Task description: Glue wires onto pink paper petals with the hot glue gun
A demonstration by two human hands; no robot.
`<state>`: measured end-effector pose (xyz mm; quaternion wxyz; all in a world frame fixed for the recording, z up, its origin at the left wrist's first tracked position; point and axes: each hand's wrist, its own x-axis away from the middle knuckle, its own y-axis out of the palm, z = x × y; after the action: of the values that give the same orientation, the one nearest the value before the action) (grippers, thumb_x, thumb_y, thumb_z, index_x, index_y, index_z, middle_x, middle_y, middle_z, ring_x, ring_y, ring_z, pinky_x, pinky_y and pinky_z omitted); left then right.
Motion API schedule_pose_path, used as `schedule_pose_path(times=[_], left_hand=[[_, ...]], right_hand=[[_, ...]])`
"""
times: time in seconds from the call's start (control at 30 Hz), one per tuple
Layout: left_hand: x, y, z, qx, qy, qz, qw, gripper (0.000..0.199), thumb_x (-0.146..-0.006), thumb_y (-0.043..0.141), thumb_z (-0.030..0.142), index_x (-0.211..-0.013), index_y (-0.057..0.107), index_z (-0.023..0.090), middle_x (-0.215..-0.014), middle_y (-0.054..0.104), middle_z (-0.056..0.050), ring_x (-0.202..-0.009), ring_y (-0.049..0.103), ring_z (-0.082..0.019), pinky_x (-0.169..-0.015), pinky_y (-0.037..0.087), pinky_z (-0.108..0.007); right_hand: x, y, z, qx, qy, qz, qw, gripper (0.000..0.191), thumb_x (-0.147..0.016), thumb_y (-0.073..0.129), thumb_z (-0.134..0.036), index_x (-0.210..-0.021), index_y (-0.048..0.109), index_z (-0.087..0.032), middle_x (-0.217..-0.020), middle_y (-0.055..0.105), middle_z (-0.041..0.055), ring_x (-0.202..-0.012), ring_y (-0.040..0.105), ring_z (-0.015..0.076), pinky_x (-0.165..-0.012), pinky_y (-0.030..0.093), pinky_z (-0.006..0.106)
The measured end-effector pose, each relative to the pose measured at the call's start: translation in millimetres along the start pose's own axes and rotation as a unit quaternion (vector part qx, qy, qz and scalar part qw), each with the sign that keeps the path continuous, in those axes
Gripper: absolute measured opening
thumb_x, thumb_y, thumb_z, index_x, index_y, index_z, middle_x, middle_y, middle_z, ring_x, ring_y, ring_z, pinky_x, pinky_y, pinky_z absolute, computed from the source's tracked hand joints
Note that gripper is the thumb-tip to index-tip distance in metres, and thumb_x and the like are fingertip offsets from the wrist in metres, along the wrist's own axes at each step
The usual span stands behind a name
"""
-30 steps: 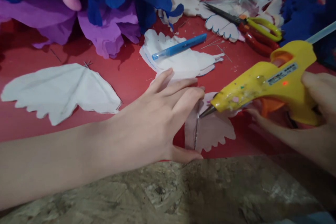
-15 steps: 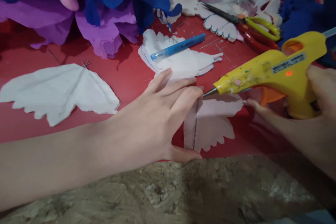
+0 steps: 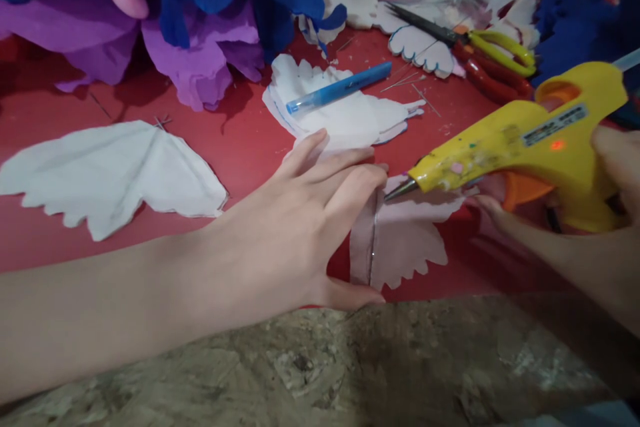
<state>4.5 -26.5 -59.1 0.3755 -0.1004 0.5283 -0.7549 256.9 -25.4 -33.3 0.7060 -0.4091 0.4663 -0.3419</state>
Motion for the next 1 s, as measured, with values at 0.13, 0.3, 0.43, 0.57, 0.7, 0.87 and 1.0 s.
schedule_pose_path(times=[0.13, 0.3, 0.43, 0.57, 0.7, 0.87, 1.0], left_hand=[[0.8, -0.3, -0.8, 0.006, 0.001, -0.001, 1.000, 0.084, -0.064, 0.064, 0.063, -0.122, 0.041, 0.007, -0.128, 0.051, -0.020, -0.124, 0.042, -0.033, -0.110, 0.020, -0.053], [0.4, -0.5, -0.9, -0.002, 0.007, 0.001, 1.000, 0.081, -0.062, 0.068, 0.059, -0.119, 0.042, 0.007, -0.126, 0.053, -0.020, -0.123, 0.043, -0.032, -0.110, 0.021, -0.052], [-0.5, -0.3, -0.9, -0.001, 0.005, 0.002, 1.000, 0.080, -0.060, 0.067, 0.061, -0.117, 0.043, 0.010, -0.125, 0.054, -0.018, -0.122, 0.045, -0.032, -0.110, 0.023, -0.051], [-0.5, -0.6, -1.2, 0.004, 0.010, 0.003, 1.000, 0.078, -0.062, 0.066, 0.061, -0.116, 0.044, 0.010, -0.125, 0.054, -0.018, -0.121, 0.045, -0.032, -0.109, 0.023, -0.054], [0.7, -1.0, -0.6, 0.002, 0.007, 0.000, 1.000, 0.078, -0.062, 0.069, 0.058, -0.117, 0.043, 0.009, -0.126, 0.053, -0.019, -0.123, 0.043, -0.032, -0.110, 0.022, -0.053], [1.2, 1.3, -1.3, -0.001, 0.002, 0.004, 1.000, 0.082, -0.063, 0.064, 0.063, -0.122, 0.040, 0.011, -0.129, 0.051, -0.018, -0.124, 0.042, -0.032, -0.110, 0.021, -0.053], [0.5, 3.3, -2.3, -0.006, 0.005, 0.013, 1.000, 0.086, -0.059, 0.066, 0.063, -0.121, 0.041, 0.010, -0.128, 0.052, -0.019, -0.123, 0.043, -0.033, -0.110, 0.022, -0.053]], right_hand=[[-1.6, 0.0, -3.8, -0.008, -0.009, -0.010, 1.000, 0.044, -0.076, 0.045, -0.060, -0.084, 0.053, -0.018, -0.071, 0.052, 0.0052, -0.064, 0.049, 0.0178, -0.045, 0.027, 0.028], [-1.4, -5.2, -4.8, -0.026, -0.056, -0.020, 0.998, 0.044, -0.075, 0.046, -0.061, -0.084, 0.053, -0.018, -0.076, 0.054, 0.0039, -0.060, 0.047, 0.0133, -0.044, 0.024, 0.028], [2.4, -8.5, -0.5, -0.051, -0.068, -0.036, 0.996, 0.046, -0.074, 0.044, -0.064, -0.080, 0.051, -0.018, -0.076, 0.053, 0.0029, -0.051, 0.035, 0.0097, -0.042, 0.023, 0.026], [3.2, -7.2, -1.4, -0.037, -0.081, -0.032, 0.996, 0.044, -0.076, 0.043, -0.061, -0.082, 0.051, -0.019, -0.075, 0.053, 0.0019, -0.049, 0.032, 0.0093, -0.041, 0.023, 0.025], [-0.4, -2.8, -3.2, -0.020, -0.054, -0.014, 0.998, 0.043, -0.074, 0.048, -0.059, -0.080, 0.051, -0.017, -0.073, 0.052, 0.0031, -0.053, 0.037, 0.0109, -0.043, 0.023, 0.027], [-4.0, 0.1, -2.5, 0.009, -0.041, -0.019, 0.999, 0.050, -0.079, 0.039, -0.064, -0.080, 0.052, -0.015, -0.071, 0.051, 0.0058, -0.065, 0.050, 0.0174, -0.047, 0.029, 0.029], [-4.8, -2.1, -2.6, 0.014, -0.016, -0.031, 0.999, 0.061, -0.077, 0.030, -0.071, -0.087, 0.054, -0.015, -0.072, 0.053, 0.0084, -0.070, 0.054, 0.0220, -0.046, 0.026, 0.029]])
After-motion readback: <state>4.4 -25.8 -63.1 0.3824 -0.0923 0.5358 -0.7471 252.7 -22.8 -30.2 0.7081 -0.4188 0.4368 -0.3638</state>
